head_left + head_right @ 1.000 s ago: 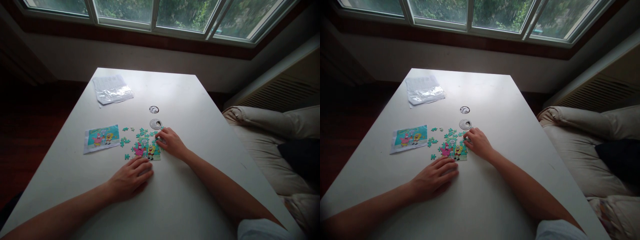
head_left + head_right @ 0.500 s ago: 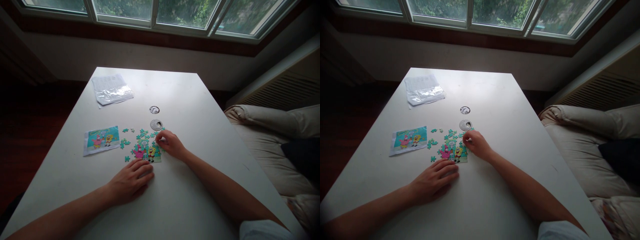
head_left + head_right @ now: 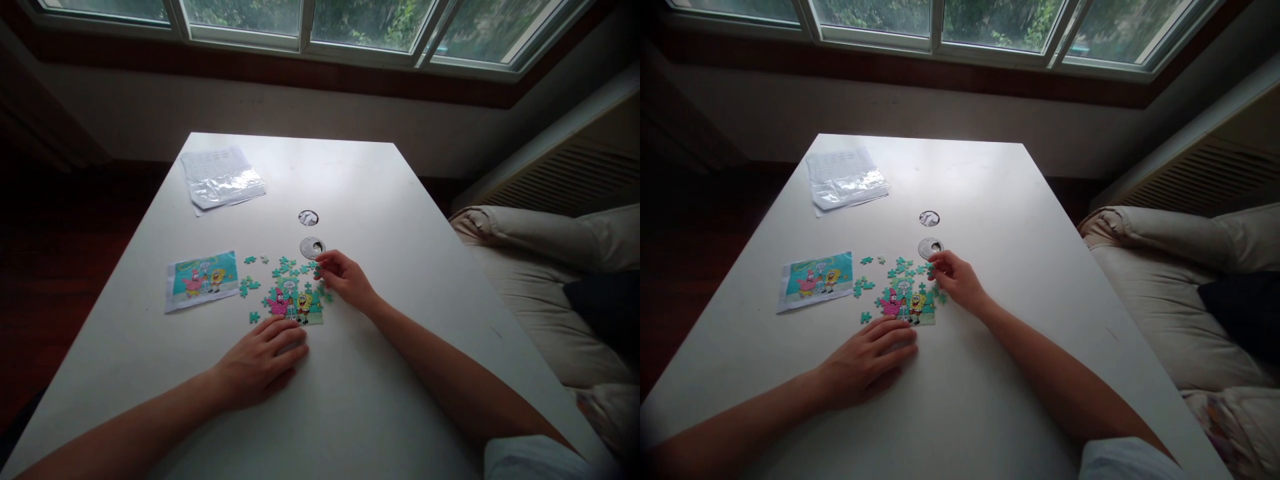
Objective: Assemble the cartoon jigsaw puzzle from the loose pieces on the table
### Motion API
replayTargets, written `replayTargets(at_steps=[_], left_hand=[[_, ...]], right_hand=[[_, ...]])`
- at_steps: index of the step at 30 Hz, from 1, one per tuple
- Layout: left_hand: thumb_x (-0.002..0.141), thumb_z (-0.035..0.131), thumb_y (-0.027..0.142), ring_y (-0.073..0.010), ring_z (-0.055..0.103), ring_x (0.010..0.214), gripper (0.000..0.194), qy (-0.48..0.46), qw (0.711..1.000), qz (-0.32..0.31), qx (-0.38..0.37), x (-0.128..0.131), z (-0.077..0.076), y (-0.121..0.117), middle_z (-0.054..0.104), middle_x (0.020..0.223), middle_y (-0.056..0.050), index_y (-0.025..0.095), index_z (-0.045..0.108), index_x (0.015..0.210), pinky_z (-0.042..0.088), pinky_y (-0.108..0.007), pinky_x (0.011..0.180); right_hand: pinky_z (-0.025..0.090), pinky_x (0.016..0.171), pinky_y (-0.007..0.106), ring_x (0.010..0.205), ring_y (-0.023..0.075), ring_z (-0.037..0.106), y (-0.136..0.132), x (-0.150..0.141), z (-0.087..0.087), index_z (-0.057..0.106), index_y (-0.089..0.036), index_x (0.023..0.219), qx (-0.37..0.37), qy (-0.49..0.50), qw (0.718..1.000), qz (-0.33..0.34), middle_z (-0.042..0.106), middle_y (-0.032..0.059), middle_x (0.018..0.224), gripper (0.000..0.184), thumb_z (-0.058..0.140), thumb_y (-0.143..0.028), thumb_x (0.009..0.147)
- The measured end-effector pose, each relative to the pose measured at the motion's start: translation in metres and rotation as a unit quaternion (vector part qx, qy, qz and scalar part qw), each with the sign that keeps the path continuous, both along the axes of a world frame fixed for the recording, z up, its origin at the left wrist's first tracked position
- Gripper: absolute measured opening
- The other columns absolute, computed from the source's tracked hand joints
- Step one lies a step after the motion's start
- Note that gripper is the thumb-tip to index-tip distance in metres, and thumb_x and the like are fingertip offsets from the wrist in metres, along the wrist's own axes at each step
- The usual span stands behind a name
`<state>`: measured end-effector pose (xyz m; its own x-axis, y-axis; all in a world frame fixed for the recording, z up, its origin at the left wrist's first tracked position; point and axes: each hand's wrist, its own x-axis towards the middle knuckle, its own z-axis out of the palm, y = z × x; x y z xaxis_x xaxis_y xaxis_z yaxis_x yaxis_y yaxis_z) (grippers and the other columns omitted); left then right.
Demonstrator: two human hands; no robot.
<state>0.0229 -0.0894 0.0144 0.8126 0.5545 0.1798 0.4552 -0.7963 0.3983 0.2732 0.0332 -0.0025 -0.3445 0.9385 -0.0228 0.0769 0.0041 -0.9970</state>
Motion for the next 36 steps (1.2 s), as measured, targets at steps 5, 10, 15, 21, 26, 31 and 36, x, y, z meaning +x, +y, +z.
replayTargets(at_steps=[5,10,15,21,26,31,36], left_hand=[[0.096,0.054,0.022,-0.0288,0.048,0.135,0.039,0.005,1.0,-0.004,-0.006,0.0,0.0,0.0,0.058,0.141,-0.01,0.02,0.055,0.135,0.037,-0.051,0.119],[0.096,0.053,0.021,-0.0283,0.047,0.136,0.038,0.0,1.0,-0.001,-0.005,0.001,0.0,0.0,0.059,0.14,-0.01,0.019,0.055,0.134,0.037,-0.049,0.119],[0.096,0.053,0.021,-0.0286,0.047,0.136,0.038,0.001,1.0,-0.002,-0.004,0.0,0.0,0.0,0.059,0.139,-0.01,0.02,0.055,0.134,0.037,-0.051,0.119],[0.096,0.053,0.022,-0.0284,0.047,0.135,0.037,0.003,1.0,-0.002,-0.003,0.0,0.0,0.0,0.058,0.141,-0.01,0.02,0.056,0.133,0.036,-0.05,0.12],[0.097,0.053,0.022,-0.0281,0.046,0.136,0.037,0.003,1.0,-0.003,-0.005,0.0,0.0,-0.001,0.058,0.14,-0.01,0.02,0.056,0.133,0.036,-0.049,0.12],[0.096,0.054,0.022,-0.0277,0.047,0.135,0.037,0.0,1.0,-0.002,-0.005,0.0,-0.001,0.0,0.059,0.139,-0.01,0.021,0.057,0.133,0.036,-0.049,0.12],[0.095,0.055,0.022,-0.0277,0.047,0.136,0.038,-0.001,1.0,-0.001,-0.002,0.0,0.0,0.0,0.059,0.139,-0.011,0.021,0.056,0.133,0.036,-0.049,0.12]], right_hand=[[0.051,0.057,0.024,0.08,0.0177,0.071,-0.005,-0.001,0.001,0.061,-0.023,0.11,0.019,-0.002,1.0,0.013,0.067,0.0015,0.089,0.026,0.069,-0.034,0.088],[0.051,0.07,0.028,0.079,0.0148,0.062,-0.016,-0.005,0.01,0.068,-0.023,0.105,0.189,-0.148,0.969,0.059,0.068,0.0041,0.095,0.014,0.06,-0.024,0.093],[0.048,0.068,0.026,0.076,0.0139,0.059,-0.015,-0.004,0.008,0.067,-0.024,0.108,0.198,-0.17,0.964,0.06,0.065,0.0021,0.09,0.017,0.059,-0.023,0.093],[0.051,0.068,0.027,0.077,0.0151,0.064,-0.014,-0.003,0.0,0.066,-0.022,0.102,0.144,-0.1,0.985,0.011,0.066,0.002,0.086,0.013,0.063,-0.027,0.091],[0.052,0.059,0.025,0.085,0.0199,0.073,-0.013,-0.004,-0.003,0.062,-0.022,0.109,0.041,-0.005,0.999,0.015,0.068,0.0024,0.087,0.021,0.063,-0.032,0.091],[0.053,0.06,0.023,0.086,0.0185,0.074,-0.013,-0.004,-0.003,0.059,-0.024,0.11,0.014,0.045,0.999,0.013,0.062,-0.0011,0.086,0.024,0.067,-0.027,0.087],[0.056,0.065,0.027,0.09,0.0195,0.072,-0.011,-0.002,-0.005,0.057,-0.023,0.102,0.021,0.023,1.0,0.003,0.066,0.0014,0.087,0.018,0.064,-0.023,0.085]])
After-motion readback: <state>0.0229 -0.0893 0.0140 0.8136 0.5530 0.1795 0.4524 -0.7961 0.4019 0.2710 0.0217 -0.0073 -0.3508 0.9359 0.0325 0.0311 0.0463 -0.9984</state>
